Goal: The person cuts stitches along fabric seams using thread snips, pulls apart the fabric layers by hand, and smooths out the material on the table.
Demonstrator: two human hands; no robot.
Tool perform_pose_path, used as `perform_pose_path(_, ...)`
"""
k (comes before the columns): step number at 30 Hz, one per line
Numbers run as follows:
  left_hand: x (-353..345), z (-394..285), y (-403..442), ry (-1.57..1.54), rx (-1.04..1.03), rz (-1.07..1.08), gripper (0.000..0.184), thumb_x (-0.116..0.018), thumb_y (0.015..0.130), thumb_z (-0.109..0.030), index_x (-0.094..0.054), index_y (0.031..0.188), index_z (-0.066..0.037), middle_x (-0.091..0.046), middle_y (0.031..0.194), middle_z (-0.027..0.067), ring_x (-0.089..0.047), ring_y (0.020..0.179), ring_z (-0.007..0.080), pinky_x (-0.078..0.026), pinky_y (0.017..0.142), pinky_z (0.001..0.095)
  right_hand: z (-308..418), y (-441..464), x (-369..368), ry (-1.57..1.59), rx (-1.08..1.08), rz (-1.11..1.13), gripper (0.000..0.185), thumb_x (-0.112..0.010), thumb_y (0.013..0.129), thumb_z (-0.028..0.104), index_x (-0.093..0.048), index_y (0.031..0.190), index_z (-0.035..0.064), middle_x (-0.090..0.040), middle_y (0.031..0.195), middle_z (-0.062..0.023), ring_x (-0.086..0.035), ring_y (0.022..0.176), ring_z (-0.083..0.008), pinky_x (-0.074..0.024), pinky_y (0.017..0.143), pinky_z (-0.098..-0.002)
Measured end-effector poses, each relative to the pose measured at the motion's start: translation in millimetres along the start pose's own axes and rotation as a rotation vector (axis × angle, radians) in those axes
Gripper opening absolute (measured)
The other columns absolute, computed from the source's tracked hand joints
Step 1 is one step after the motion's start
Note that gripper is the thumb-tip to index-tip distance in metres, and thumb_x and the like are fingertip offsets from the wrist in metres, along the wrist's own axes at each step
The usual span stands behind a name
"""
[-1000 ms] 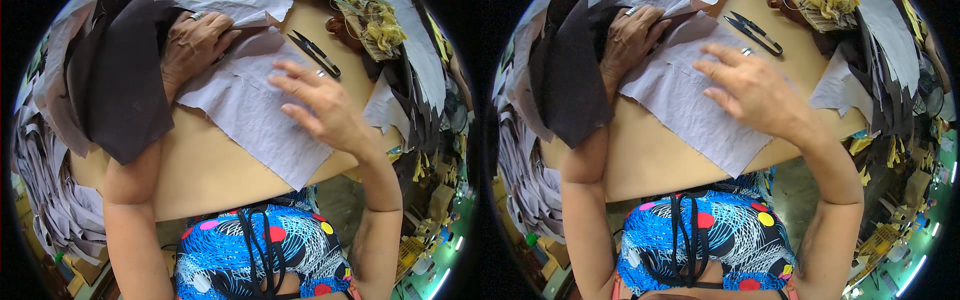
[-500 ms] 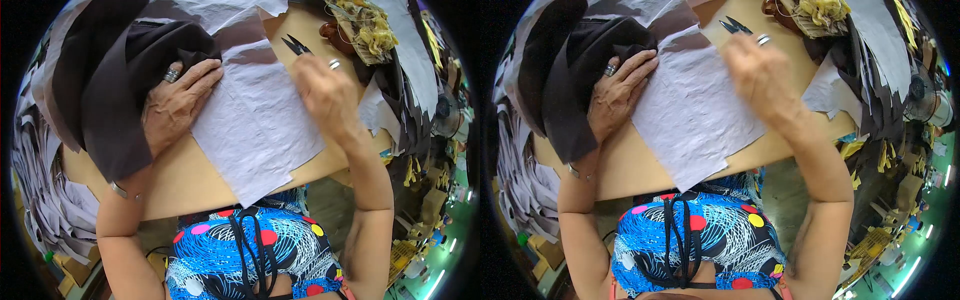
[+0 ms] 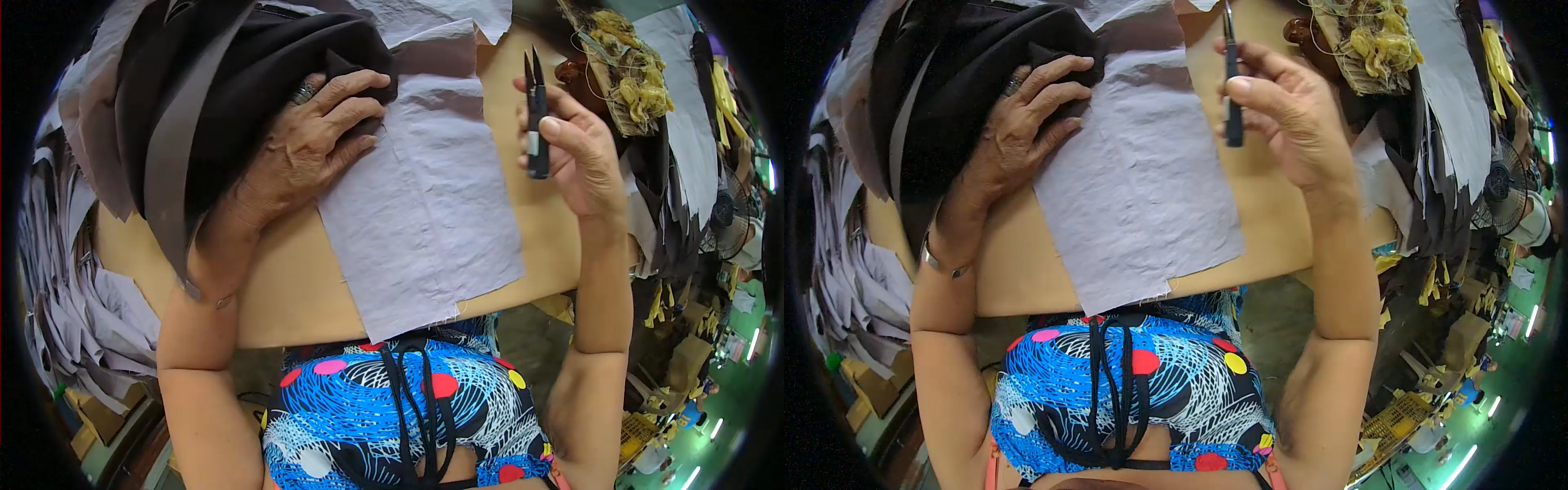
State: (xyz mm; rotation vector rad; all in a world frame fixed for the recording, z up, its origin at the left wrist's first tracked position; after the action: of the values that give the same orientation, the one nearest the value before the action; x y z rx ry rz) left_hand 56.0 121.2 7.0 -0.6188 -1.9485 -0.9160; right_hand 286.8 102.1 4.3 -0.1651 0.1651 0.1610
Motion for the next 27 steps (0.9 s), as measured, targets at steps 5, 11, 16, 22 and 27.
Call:
perform_pose_path(5, 6, 0, 1, -0.027, 0.014, -0.096, 0.026, -0.067, 0.082, -0.014, -0.056, 0.104, -0.007, -0.051, 0.131, 0.0047, -0.052, 0.114, 0.0288, -0.038, 0.102, 0.0415, -11, 9, -38, 0.097, 0.013, 0.133, 0.041, -0.068, 0.081, 0.008, -0.054, 0.118, -0.0025, -0.061, 0.101, -0.0081, -0.061, 0.086, -0.0132, -0.0554, 0.073, -0.0290)
perform_pose_path(11, 3, 3, 2, 0.077, 0.040, -0.084, 0.034, -0.066, 0.083, -0.014, -0.053, 0.113, -0.006, -0.046, 0.136, 0.0066, -0.048, 0.119, 0.0308, -0.036, 0.104, 0.0410, 7, 34, -63, -0.462, 0.395, 0.018, 0.026, -0.066, 0.083, 0.004, -0.055, 0.105, 0.0012, -0.065, 0.091, -0.0060, -0.063, 0.081, -0.0111, -0.0524, 0.071, -0.0266)
perform_pose_path(16, 2, 4, 1, 0.110, 0.091, -0.025, 0.042, -0.065, 0.084, -0.016, -0.051, 0.122, -0.006, -0.042, 0.141, 0.0079, -0.042, 0.128, 0.0290, -0.029, 0.111, 0.0429, 5, 45, -77, -0.636, 0.509, 0.119, 0.029, -0.063, 0.085, 0.003, -0.050, 0.112, 0.0019, -0.066, 0.091, -0.0103, -0.066, 0.086, -0.0193, -0.0515, 0.075, -0.0311)
perform_pose_path(22, -2, 10, 1, 0.067, 0.055, -0.061, 0.043, -0.066, 0.084, -0.017, -0.050, 0.122, -0.007, -0.042, 0.141, 0.0082, -0.040, 0.131, 0.0282, -0.027, 0.112, 0.0439, 9, 47, -91, -0.814, 0.567, 0.111, 0.032, -0.060, 0.088, -0.001, -0.048, 0.117, 0.0007, -0.066, 0.100, -0.0086, -0.065, 0.095, -0.0158, -0.0520, 0.084, -0.0286)
perform_pose_path(27, 3, 5, 2, 0.061, 0.009, -0.131, 0.034, -0.066, 0.083, -0.021, -0.055, 0.113, -0.011, -0.045, 0.136, 0.0058, -0.045, 0.120, 0.0343, -0.041, 0.100, 0.0413, 12, 42, -99, -0.967, 0.573, 0.219, 0.033, -0.061, 0.087, -0.001, -0.047, 0.117, -0.0004, -0.065, 0.101, -0.0100, -0.066, 0.095, -0.0186, -0.0525, 0.084, -0.0289)
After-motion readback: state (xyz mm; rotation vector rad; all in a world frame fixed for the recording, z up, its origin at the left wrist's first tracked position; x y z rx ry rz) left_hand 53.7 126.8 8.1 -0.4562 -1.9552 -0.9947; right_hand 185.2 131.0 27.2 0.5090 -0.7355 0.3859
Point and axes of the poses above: each hand's wrist, its own y-axis towards the middle knuckle, its own x-axis out of the back of the hand, z = x × y, the point moved 7 cm from there along y, towards the middle knuckle
